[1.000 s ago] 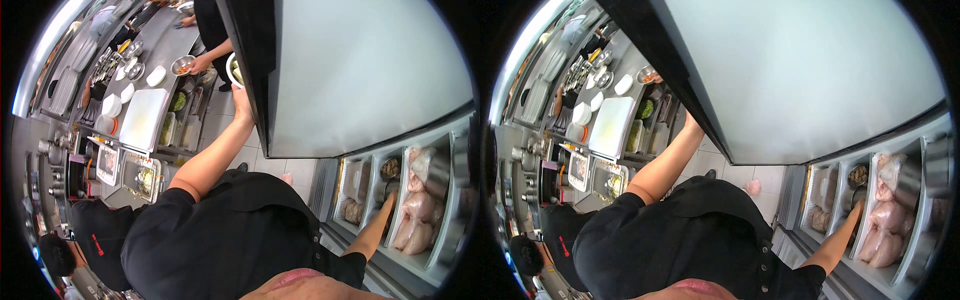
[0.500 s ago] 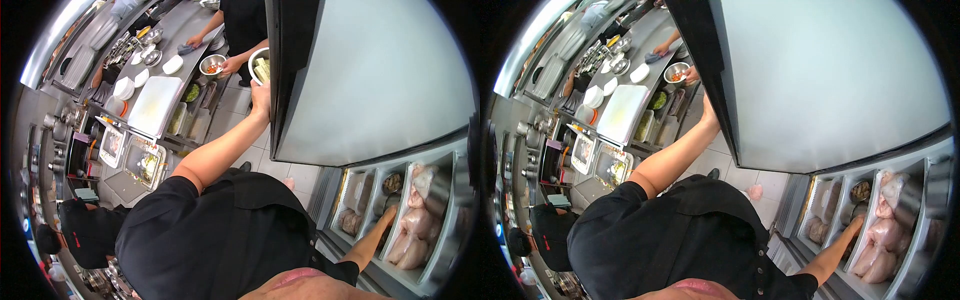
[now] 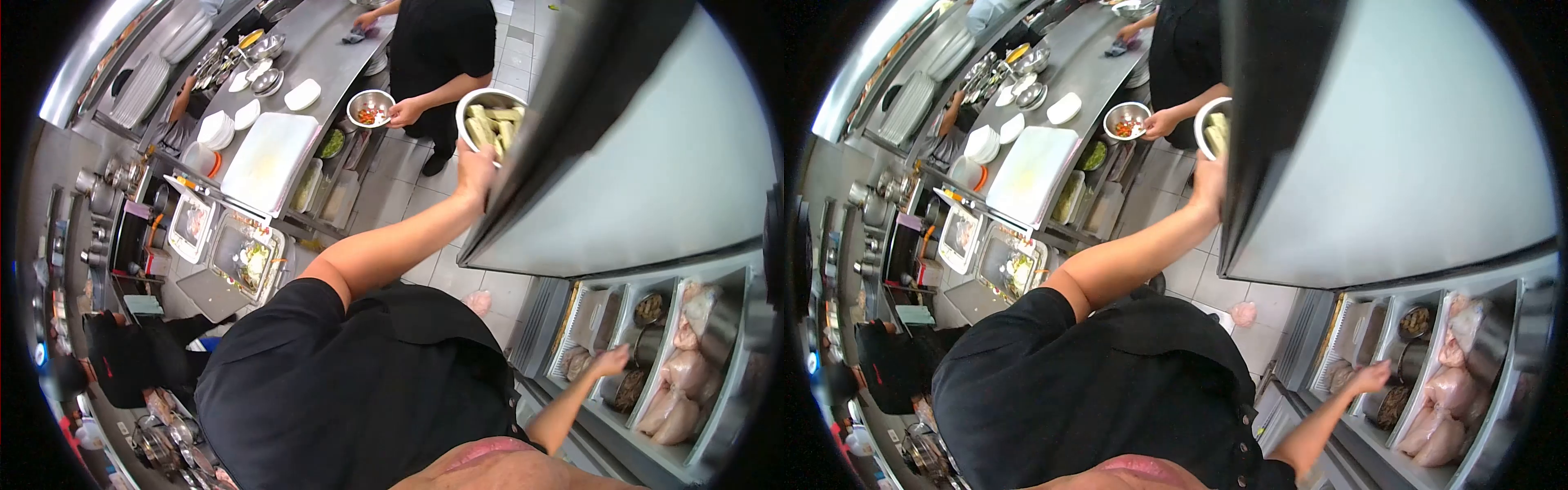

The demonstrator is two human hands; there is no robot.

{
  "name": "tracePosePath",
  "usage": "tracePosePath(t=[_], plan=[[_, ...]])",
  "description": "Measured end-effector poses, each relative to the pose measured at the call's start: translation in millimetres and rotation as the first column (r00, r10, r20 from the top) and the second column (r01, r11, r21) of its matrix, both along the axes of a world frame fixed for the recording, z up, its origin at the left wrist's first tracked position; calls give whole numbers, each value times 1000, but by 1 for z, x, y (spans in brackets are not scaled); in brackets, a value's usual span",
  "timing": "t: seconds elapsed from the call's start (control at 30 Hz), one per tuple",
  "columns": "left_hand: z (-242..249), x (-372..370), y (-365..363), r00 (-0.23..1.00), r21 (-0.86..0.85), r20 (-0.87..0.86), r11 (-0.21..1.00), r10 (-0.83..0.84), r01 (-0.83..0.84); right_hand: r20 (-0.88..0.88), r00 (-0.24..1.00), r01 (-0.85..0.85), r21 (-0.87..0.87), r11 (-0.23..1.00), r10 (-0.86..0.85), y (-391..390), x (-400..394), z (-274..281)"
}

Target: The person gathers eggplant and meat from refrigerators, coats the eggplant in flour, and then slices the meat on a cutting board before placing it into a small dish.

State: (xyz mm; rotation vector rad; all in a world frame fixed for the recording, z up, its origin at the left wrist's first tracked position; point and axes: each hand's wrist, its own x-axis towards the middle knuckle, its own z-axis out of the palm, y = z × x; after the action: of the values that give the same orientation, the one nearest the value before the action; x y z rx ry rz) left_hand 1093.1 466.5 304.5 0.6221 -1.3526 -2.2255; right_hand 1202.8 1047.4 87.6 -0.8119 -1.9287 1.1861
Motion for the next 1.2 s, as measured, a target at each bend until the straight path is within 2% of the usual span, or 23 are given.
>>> tracePosePath(t=[0.03, 0.07, 0.1, 0.13, 0.17, 0.2, 0.27, 0.3, 0.33, 0.37, 0.5, 0.57, 0.6, 0.67, 0.7, 0.8, 0.87, 0.93, 0.97, 1.0, 1.07, 1.17, 1.2], plan=[[6, 10, 2, 997, -62, 74, 998, -25, 29, -80, 994, -111, -532, 840, 80, -26, 22, -16], [14, 22, 3, 987, -40, 139, 996, -77, 83, -85, 994, -111, -771, 627, 72, -48, 39, -47], [16, 27, 11, 998, -4, 46, 1000, -31, 31, -87, 994, -105, -931, 351, 66, -68, 52, -79], [20, 37, 6, 983, 129, 46, 977, -177, 170, 66, 971, -8, -952, 306, 231, -102, 74, -95], [16, 42, 6, 981, 207, -2, 959, -196, 192, 190, 926, 27, -895, 445, 327, -153, 97, -99], [16, 48, 0, 968, 285, -28, 926, -251, 248, 245, 861, 152, -960, 233, 446, -175, 108, -112], [20, 65, -28, 937, 342, -103, 873, -333, 348, 434, 693, -99, -733, 673, 575, -283, 145, -51], [26, 76, -50, 910, 322, -118, 852, -397, 413, 416, 574, -421, -589, 690, 705, -294, 155, -64], [25, 87, -74, 910, 332, -117, 848, -397, 412, 441, 417, -702, -399, 590, 795, -303, 172, -86], [24, 96, -102, 914, 347, -144, 845, -380, 406, 457, 419, -699, -389, 601, 784, -296, 190, -161], [-35, 139, -277, 936, 221, -139, 911, -323, 347, 544, 229, -847, -297, 441, 807, -453, 150, -92], [-48, 164, -346, 962, 150, -49, 950, -268, 273, 365, 314, -740, -484, 467, 876, -565, 95, -28], [-52, 178, -377, 974, 116, 4, 968, -227, 225, 379, 241, -851, -359, 382, 893, -602, 58, -15], [-79, 205, -436, 980, 105, 40, 976, -195, 190, -125, 332, -786, -585, 200, 935, -711, -13, 49], [-81, 215, -454, 991, 99, 24, 987, -132, 130, -164, 361, -791, -575, 209, 918, -764, -44, 100], [-114, 252, -505, 999, 25, 24, 999, -41, 41, -420, 401, -798, -596, 86, 814, -876, -146, 155], [-107, 269, -518, 996, 146, 90, 989, 19, -33, -435, 278, -925, -361, 117, 857, -921, -213, 135], [-111, 277, -521, 991, 205, 120, 975, 60, -84, -50, 262, -948, -201, 247, 964, -949, -267, 95], [-115, 278, -522, 991, 208, 118, 975, 60, -84, 164, -239, -969, -111, -222, 957, -946, -281, 110], [-122, 278, -523, 989, 229, 116, 966, 94, -119, 441, -231, -971, -48, -234, 867, -942, -276, 114], [-140, 276, -527, 985, 254, 117, 955, 127, -154, 328, 305, -952, 118, 281, 894, -959, -241, 118], [-158, 266, -539, 989, 241, 145, 970, -21, -15, 202, 411, -904, -37, 426, 889, -952, -220, 151], [-164, 257, -539, 986, 188, 163, 982, -18, -13, 157, 404, -914, 97, 393, 901, -942, -210, 152]])
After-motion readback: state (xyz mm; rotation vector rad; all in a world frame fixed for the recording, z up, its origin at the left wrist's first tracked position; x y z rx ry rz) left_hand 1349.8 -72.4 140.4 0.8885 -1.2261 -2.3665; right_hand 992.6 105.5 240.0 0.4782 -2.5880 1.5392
